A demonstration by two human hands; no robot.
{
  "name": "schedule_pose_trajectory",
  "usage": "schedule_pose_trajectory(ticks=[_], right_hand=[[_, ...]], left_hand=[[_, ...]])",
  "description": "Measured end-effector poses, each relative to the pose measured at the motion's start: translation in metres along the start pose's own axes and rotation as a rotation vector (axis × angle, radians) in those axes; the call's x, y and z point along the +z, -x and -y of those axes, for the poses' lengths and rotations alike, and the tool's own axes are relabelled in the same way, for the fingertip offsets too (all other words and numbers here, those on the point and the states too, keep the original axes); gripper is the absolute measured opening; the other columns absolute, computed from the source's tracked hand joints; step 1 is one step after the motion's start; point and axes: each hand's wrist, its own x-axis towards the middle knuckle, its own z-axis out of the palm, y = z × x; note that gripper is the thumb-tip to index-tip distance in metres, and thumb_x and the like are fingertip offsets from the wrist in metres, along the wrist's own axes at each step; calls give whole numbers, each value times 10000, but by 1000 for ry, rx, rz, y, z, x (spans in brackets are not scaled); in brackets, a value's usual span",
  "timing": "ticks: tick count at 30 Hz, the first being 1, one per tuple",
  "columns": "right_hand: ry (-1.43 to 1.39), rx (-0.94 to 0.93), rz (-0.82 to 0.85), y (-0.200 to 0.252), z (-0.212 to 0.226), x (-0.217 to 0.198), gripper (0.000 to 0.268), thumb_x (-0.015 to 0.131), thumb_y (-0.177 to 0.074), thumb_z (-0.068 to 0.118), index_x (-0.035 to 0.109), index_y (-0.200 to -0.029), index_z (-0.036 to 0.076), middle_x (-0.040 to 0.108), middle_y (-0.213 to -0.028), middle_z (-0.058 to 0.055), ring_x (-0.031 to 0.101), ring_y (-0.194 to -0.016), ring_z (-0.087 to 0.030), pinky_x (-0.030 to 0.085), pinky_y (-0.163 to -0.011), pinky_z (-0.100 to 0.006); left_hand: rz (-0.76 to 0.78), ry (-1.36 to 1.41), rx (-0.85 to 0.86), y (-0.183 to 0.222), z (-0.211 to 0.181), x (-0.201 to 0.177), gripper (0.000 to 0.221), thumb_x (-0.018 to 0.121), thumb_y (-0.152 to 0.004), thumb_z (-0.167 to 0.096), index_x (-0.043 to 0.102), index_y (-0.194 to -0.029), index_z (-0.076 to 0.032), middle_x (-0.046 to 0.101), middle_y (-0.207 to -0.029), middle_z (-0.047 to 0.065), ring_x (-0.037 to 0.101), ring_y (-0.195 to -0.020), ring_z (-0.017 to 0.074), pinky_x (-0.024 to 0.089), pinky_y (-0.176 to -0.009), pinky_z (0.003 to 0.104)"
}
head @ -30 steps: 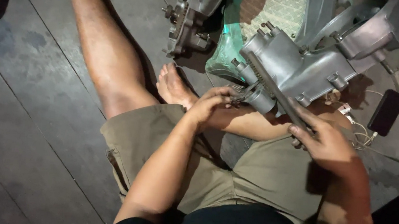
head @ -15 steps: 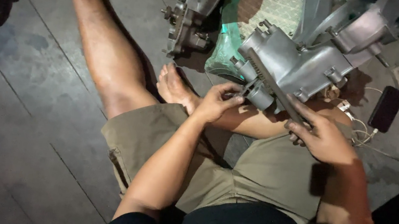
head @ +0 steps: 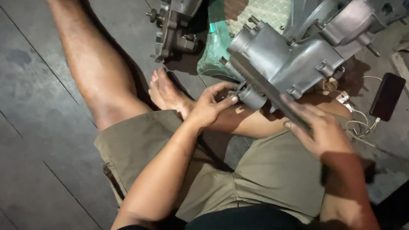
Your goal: A person is inspecting and preparing motorcycle engine crankcase halves, using a small tool to clean or scrape the mating surfaces.
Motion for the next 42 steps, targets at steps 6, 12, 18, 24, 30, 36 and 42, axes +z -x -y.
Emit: schedule_pose_trajectory(ticks=[6,12,18,24,30,36,42], right_hand=[[12,326,282,-4,60,-42,506,593,-955,338,606,-1442,200,644,-1411,-144,597,-1270,-438,481,-1072,-581],[41,55,107,-2,35,-24,427,668,-944,346,701,-1319,146,742,-1201,-184,699,-1086,-436,570,-919,-543],[360,12,-48,13,3,-6,457,728,-868,453,718,-1297,296,734,-1139,-88,729,-1006,-372,602,-847,-498],[502,103,-75,4,52,-1,460,664,-892,569,670,-1332,433,702,-1090,-58,762,-865,-337,639,-689,-450],[527,125,-4,5,61,-17,483,620,-906,478,640,-1372,351,688,-1028,-62,725,-844,-293,601,-695,-413],[547,173,-1,-15,94,-26,412,584,-950,505,657,-1340,391,704,-1024,-112,767,-804,-407,642,-668,-509],[586,126,-47,-48,90,-19,424,628,-925,446,686,-1332,340,704,-910,-127,763,-731,-404,631,-621,-515]], left_hand=[[1,-53,-2,0,-4,-2,268,822,-886,-151,733,-1132,-90,682,-912,17,594,-875,103,526,-809,305],[25,-79,-45,-1,-9,-6,285,801,-911,-178,722,-1172,-92,676,-914,11,591,-865,98,529,-800,281],[13,-165,-42,-2,-9,-7,302,820,-894,-209,735,-1165,-107,693,-893,26,609,-843,106,533,-766,279],[-1,-216,-39,-1,-5,-5,310,828,-888,-225,746,-1171,-129,700,-881,34,611,-824,103,536,-744,274],[17,-172,-41,0,-11,-5,333,770,-908,-126,707,-1226,-55,718,-1012,93,635,-871,147,540,-791,303],[-17,-308,4,2,-5,-6,348,829,-880,-216,740,-1194,-96,720,-943,146,650,-872,214,559,-777,386],[-7,-344,26,2,-10,-5,349,828,-877,-229,746,-1191,-98,738,-972,167,687,-908,263,558,-817,416]])
